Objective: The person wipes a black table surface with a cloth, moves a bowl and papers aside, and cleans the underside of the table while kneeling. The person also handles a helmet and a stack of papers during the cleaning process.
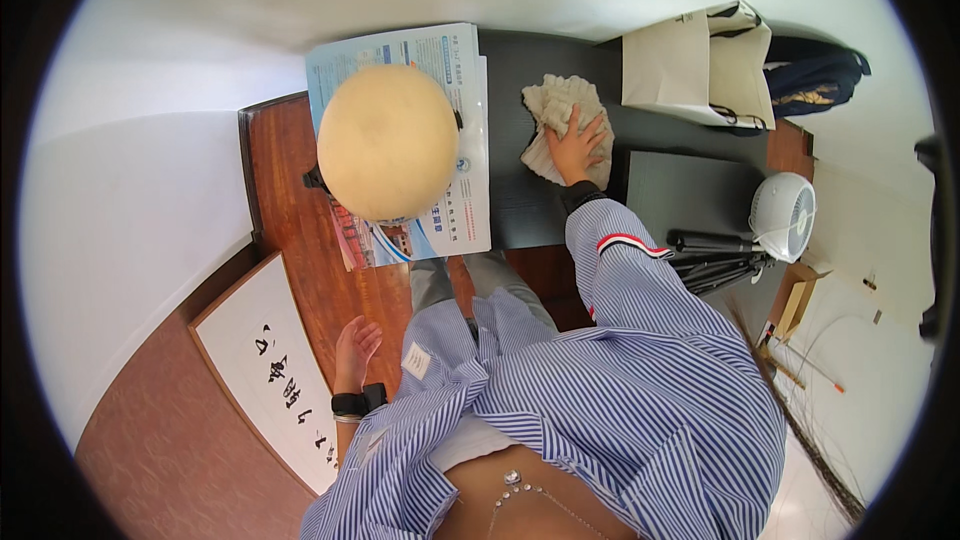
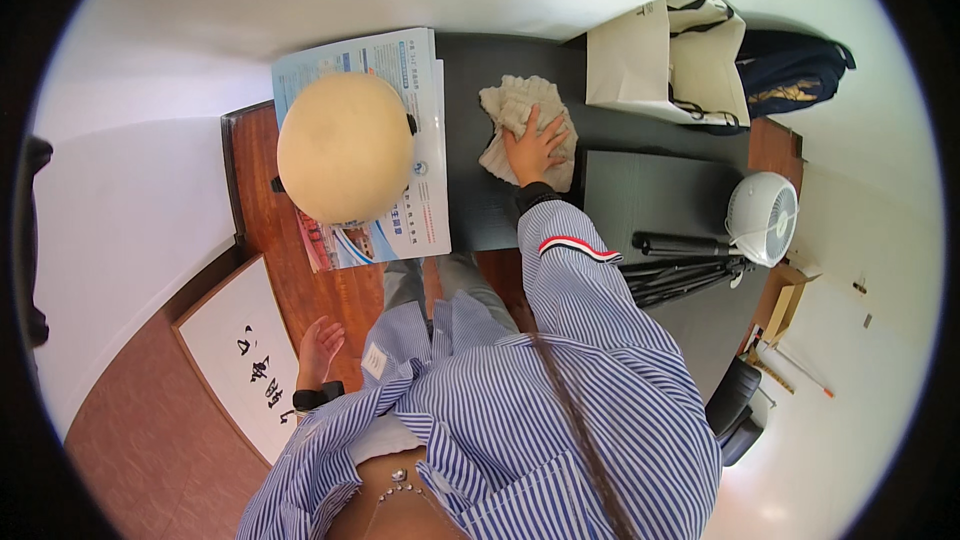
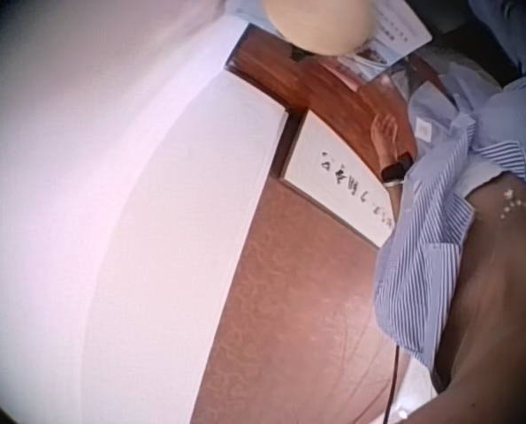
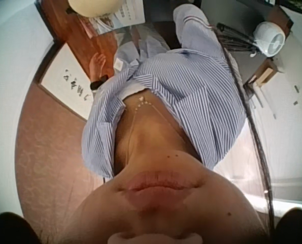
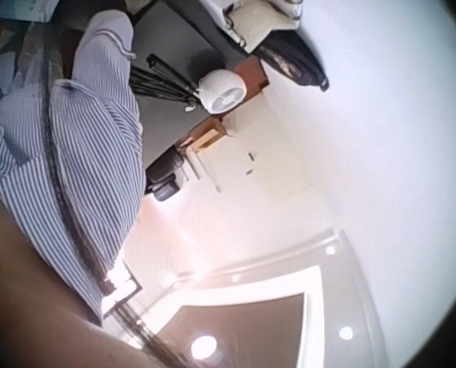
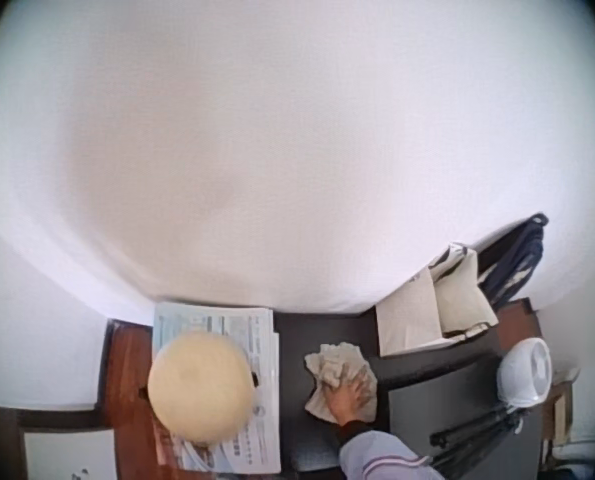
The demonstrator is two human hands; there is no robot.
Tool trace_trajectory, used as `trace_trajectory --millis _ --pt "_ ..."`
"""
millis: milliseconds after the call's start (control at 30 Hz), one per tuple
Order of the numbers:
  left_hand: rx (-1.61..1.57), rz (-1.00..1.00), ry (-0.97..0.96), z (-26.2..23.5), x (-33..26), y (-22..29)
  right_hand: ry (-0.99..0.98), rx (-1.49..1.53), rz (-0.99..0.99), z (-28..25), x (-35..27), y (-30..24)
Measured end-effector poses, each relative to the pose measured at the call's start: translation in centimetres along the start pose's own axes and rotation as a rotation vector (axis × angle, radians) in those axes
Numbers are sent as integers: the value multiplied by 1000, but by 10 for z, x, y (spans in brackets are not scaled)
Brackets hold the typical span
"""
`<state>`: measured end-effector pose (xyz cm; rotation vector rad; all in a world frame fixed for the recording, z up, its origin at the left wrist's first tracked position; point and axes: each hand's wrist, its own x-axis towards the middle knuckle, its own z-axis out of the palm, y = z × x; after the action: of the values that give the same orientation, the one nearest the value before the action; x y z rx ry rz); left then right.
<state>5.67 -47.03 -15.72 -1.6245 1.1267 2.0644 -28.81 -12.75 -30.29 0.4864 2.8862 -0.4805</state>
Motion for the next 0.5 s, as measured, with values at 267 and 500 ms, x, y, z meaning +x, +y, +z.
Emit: trace_trajectory --millis 267,500 --pt "-64 2 37 22 0 0 -27 125 99 -19 99 -32" --pt "-162 -21 81 30 -8 -22 -60 63 56 -22 117 -58"
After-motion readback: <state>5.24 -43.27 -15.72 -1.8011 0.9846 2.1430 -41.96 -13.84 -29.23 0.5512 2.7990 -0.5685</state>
